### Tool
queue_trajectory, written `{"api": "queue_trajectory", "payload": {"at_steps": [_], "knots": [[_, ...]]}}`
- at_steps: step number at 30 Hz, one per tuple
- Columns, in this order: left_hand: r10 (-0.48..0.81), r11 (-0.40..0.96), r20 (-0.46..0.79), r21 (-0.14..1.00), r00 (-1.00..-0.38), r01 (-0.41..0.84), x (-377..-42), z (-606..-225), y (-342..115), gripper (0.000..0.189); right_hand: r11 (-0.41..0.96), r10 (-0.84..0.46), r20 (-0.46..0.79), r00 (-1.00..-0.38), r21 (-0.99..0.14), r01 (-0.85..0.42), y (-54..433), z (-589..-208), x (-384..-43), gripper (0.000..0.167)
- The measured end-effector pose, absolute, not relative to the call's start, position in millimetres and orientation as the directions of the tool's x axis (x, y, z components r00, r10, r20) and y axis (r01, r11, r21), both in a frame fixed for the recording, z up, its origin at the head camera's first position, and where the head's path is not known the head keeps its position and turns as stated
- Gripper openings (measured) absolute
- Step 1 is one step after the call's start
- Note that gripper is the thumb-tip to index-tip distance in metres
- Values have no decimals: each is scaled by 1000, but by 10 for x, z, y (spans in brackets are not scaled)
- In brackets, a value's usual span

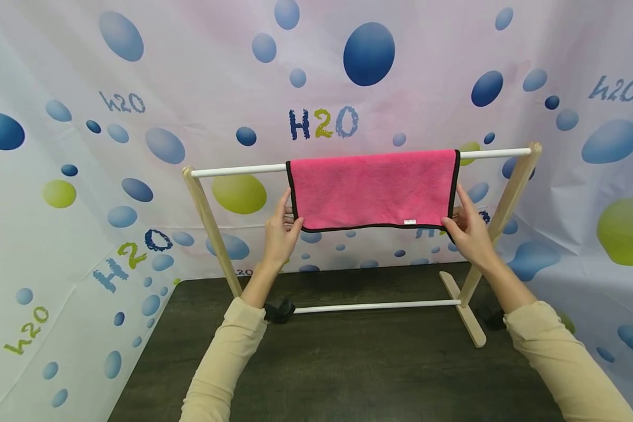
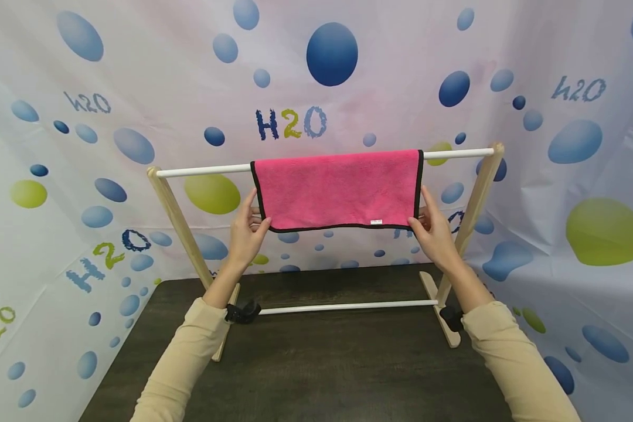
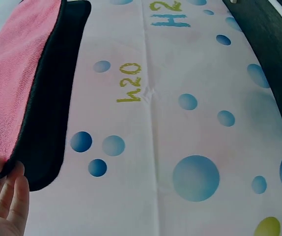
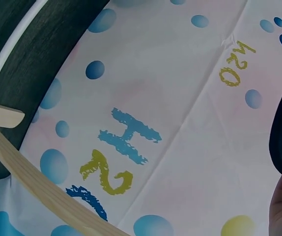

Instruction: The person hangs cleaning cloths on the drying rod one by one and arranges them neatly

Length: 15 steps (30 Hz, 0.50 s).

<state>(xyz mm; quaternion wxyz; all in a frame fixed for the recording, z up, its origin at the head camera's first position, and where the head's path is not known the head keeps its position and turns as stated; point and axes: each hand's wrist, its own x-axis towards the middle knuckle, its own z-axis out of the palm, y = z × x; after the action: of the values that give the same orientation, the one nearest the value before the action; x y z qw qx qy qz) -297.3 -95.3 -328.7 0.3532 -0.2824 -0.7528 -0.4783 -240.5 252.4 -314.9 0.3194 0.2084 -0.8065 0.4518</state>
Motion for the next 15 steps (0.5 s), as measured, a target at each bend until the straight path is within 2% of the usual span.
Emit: {"api": "queue_trajectory", "payload": {"at_steps": [10, 15], "knots": [[77, 382, 782, 549, -618, 743, -2958, -3442, -960, 56, 466, -57, 713, -699, -600, -650, 2547, -3279, -2353, 62], [119, 417, 781, 522, -614, 745, -2919, -3551, -992, 55, 464, -54, 734, -677, -582, -667, 2679, -3529, -2461, 63]]}}
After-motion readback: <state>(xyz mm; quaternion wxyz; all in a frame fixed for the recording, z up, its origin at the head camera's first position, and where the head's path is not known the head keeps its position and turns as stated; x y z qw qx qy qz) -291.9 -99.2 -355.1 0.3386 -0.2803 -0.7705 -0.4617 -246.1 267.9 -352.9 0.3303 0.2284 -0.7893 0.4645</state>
